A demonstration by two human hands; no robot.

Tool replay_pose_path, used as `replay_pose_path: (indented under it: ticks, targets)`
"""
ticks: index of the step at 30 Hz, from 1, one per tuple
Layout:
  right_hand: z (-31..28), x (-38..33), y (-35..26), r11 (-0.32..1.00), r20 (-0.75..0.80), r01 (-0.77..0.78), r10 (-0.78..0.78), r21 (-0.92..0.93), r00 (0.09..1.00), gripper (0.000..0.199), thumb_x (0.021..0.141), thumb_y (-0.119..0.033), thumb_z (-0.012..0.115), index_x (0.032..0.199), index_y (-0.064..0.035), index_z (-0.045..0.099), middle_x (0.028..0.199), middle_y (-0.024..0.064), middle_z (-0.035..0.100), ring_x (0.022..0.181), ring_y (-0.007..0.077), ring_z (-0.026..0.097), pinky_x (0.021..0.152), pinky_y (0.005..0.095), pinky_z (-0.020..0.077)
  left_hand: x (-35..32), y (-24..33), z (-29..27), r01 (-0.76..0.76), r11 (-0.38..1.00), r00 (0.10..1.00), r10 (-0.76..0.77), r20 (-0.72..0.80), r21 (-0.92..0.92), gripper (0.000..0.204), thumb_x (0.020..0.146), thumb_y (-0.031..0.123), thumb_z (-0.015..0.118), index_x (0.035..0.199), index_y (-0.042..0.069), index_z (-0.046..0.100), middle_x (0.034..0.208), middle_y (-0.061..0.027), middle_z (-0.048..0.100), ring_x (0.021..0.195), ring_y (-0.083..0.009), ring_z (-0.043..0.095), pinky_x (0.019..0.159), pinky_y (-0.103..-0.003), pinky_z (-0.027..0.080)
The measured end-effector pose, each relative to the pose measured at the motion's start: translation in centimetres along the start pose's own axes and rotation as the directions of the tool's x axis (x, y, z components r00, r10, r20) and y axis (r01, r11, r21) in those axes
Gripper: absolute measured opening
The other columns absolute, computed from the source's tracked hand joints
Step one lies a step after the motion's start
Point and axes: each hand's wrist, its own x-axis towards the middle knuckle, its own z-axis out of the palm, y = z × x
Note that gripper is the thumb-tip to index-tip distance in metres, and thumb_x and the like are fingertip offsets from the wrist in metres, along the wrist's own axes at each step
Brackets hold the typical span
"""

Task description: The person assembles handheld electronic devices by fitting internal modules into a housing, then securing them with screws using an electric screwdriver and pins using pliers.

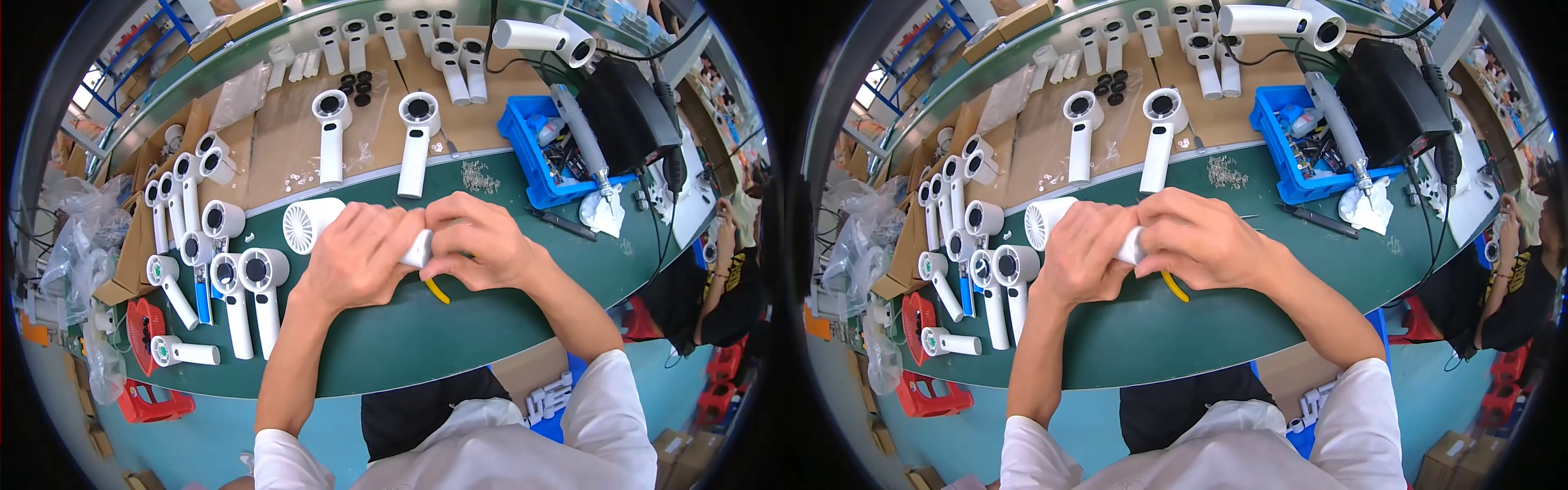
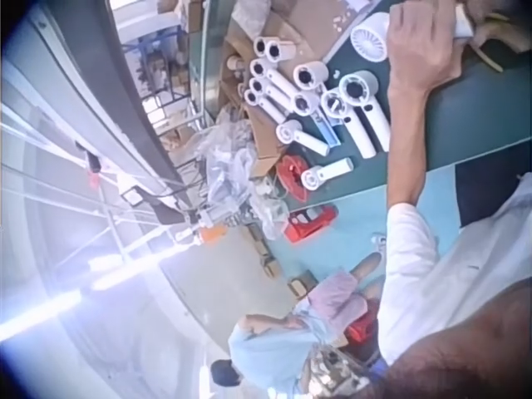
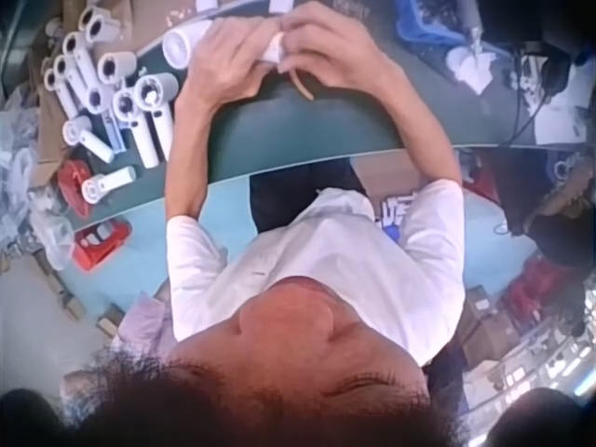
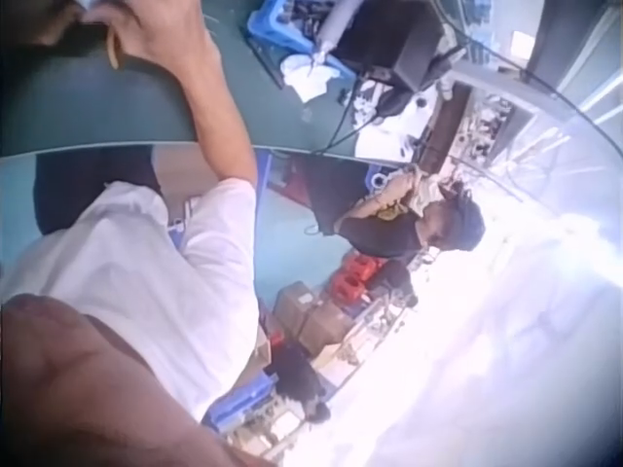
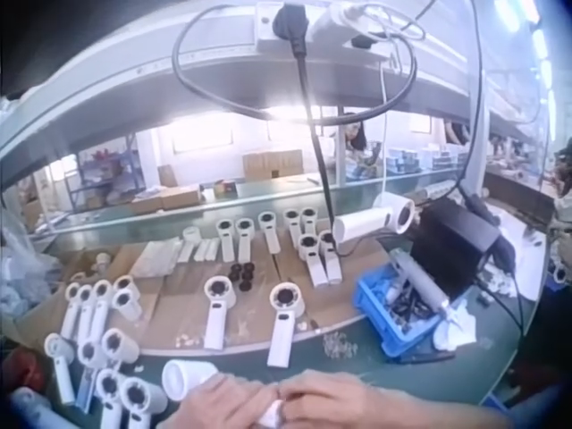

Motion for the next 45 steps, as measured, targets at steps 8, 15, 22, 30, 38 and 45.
replay_pose_path:
  ticks: [8,15,22,30,38,45]
  targets:
    - [0.7,-0.3,-0.2,1.000,-0.153,0.007,-0.009,-0.017,0.988,0.036,0.068,-0.025,0.083,0.091,-0.0039,0.064,0.086,0.0113,0.065,0.066,0.0213,0.061,0.052,0.0269,0.0480,0.0,0.6,0.7,0.078,0.992,0.989,-0.090,-0.121,-0.100,0.046,0.067,0.009,0.073,0.109,-0.004,0.059,0.090,-0.0136,0.062,0.074,-0.0276,0.060,0.064,-0.036,0.048]
    - [0.6,-0.3,0.1,0.977,-0.165,0.131,-0.159,-0.171,0.973,0.044,0.070,-0.028,0.082,0.103,-0.0045,0.067,0.086,0.0102,0.066,0.063,0.0196,0.061,0.048,0.0253,0.0460,-0.3,0.5,1.1,0.058,0.989,0.985,-0.079,-0.151,-0.137,0.054,0.056,-0.004,0.059,0.110,-0.006,0.058,0.092,-0.0185,0.062,0.072,-0.0309,0.059,0.061,-0.036,0.046]
    - [0.1,-0.3,-0.1,1.000,-0.096,-0.008,0.009,0.011,0.995,0.034,0.070,-0.021,0.082,0.096,-0.0056,0.065,0.094,0.0111,0.061,0.074,0.0201,0.060,0.059,0.0274,0.0476,-0.1,0.5,1.1,0.060,0.994,0.988,-0.073,-0.139,-0.096,0.046,0.067,0.009,0.073,0.109,-0.004,0.060,0.090,-0.0136,0.062,0.072,-0.0266,0.059,0.062,-0.036,0.047]
    - [0.5,-0.5,-0.1,0.997,-0.087,-0.073,0.073,0.008,0.994,0.022,0.071,0.000,0.075,0.087,-0.0053,0.061,0.085,0.0088,0.054,0.068,0.0191,0.053,0.054,0.0274,0.0425,-0.4,0.6,1.3,0.035,0.997,0.996,-0.030,-0.080,0.062,0.039,0.069,0.011,0.072,0.106,0.001,0.063,0.090,-0.0082,0.060,0.073,-0.0236,0.057,0.067,-0.035,0.046]
    - [0.9,-0.5,-0.4,0.979,-0.141,0.059,-0.087,-0.195,0.986,0.024,0.066,0.001,0.072,0.082,-0.0046,0.055,0.078,0.0082,0.051,0.058,0.0194,0.050,0.046,0.0278,0.0368,-1.0,0.3,1.8,0.001,0.991,0.991,0.017,-0.132,0.136,0.036,0.068,0.007,0.070,0.103,0.005,0.064,0.091,-0.0061,0.059,0.074,-0.0222,0.057,0.069,-0.034,0.046]
    - [1.0,-0.5,-0.3,0.973,-0.163,0.080,-0.117,-0.218,0.980,0.025,0.062,0.006,0.068,0.080,-0.0043,0.054,0.078,0.0086,0.050,0.055,0.0189,0.048,0.044,0.0278,0.0351,-1.0,-0.2,1.7,-0.005,0.992,0.987,0.025,-0.156,0.127,0.037,0.068,0.006,0.071,0.103,0.004,0.063,0.089,-0.0068,0.058,0.073,-0.0231,0.057,0.066,-0.034,0.046]
